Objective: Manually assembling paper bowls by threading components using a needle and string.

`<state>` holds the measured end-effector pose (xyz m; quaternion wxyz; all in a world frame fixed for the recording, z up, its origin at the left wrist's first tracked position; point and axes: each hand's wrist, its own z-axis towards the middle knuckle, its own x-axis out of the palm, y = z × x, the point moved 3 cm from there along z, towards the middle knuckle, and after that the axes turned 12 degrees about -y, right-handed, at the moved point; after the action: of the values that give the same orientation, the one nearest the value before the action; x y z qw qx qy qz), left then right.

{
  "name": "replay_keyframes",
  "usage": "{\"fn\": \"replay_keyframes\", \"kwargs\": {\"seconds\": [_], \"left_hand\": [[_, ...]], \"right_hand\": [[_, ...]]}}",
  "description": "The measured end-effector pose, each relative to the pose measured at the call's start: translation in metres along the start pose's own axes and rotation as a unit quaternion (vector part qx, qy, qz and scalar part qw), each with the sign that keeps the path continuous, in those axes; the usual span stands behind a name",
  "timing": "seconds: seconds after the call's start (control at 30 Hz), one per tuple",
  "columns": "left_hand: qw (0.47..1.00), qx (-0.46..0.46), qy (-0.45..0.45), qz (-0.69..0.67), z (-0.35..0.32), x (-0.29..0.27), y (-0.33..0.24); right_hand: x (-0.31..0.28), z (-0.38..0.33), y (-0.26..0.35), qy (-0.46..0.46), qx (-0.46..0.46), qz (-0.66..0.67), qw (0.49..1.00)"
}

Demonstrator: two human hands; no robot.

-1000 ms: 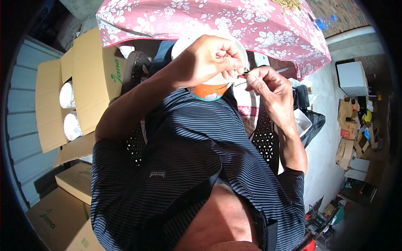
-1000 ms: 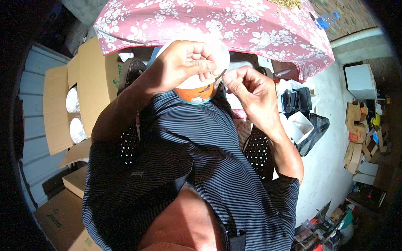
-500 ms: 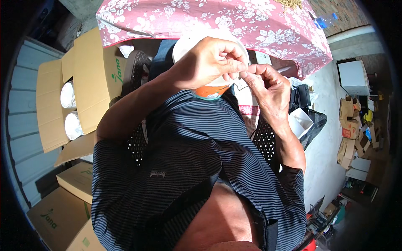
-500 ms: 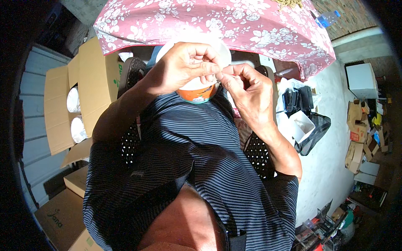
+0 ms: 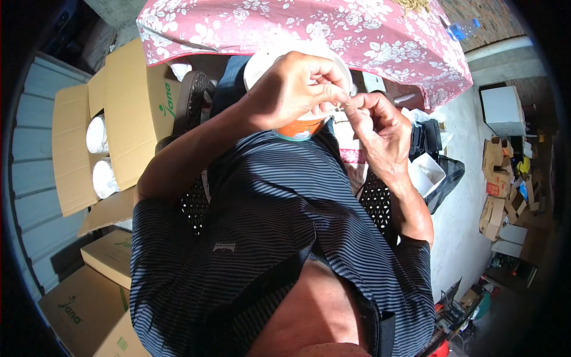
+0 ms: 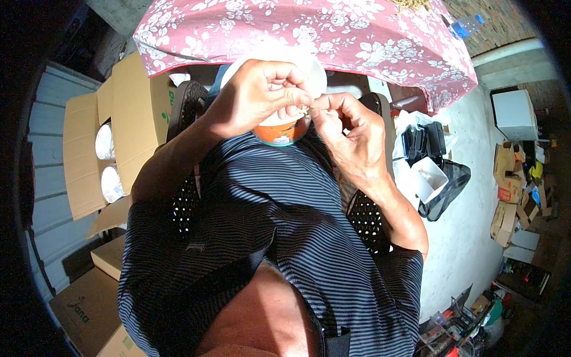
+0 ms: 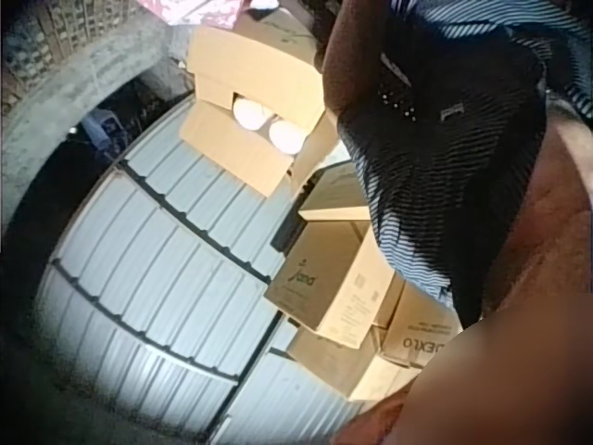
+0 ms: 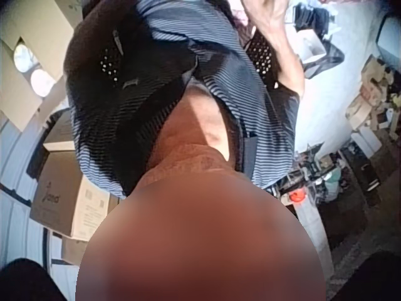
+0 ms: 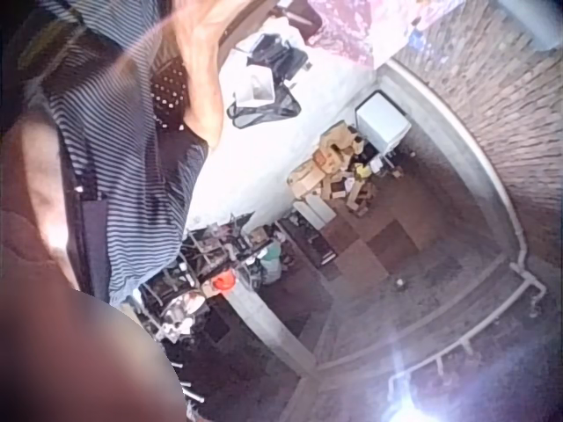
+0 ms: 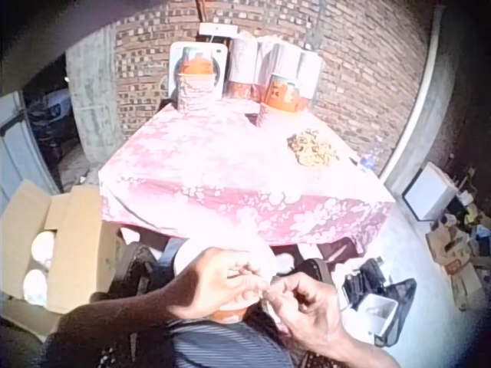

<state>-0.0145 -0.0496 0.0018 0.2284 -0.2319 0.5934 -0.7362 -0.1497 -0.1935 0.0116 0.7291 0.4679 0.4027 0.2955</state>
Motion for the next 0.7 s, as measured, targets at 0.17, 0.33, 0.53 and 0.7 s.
{"fn": "replay_keyframes", "kwargs": {"seconds": [0.17, 0.33, 0.53, 0.7], "left_hand": [[0.995, 0.014, 0.023, 0.091, -0.001, -0.004, 0.003], [0.992, 0.001, 0.055, 0.112, 0.005, -0.006, 0.01], [0.991, -0.102, 0.082, 0.012, 0.005, -0.005, 0.01], [0.992, -0.096, 0.085, -0.012, 0.005, -0.007, 0.01]], "right_hand": [[-0.003, 0.002, 0.001, -0.01, 0.001, -0.006, 1.0], [-0.001, 0.005, 0.002, -0.015, -0.035, -0.033, 0.999], [-0.001, 0.006, 0.001, -0.043, -0.049, -0.027, 0.997], [-0.003, 0.004, 0.003, -0.021, -0.109, -0.075, 0.991]]}}
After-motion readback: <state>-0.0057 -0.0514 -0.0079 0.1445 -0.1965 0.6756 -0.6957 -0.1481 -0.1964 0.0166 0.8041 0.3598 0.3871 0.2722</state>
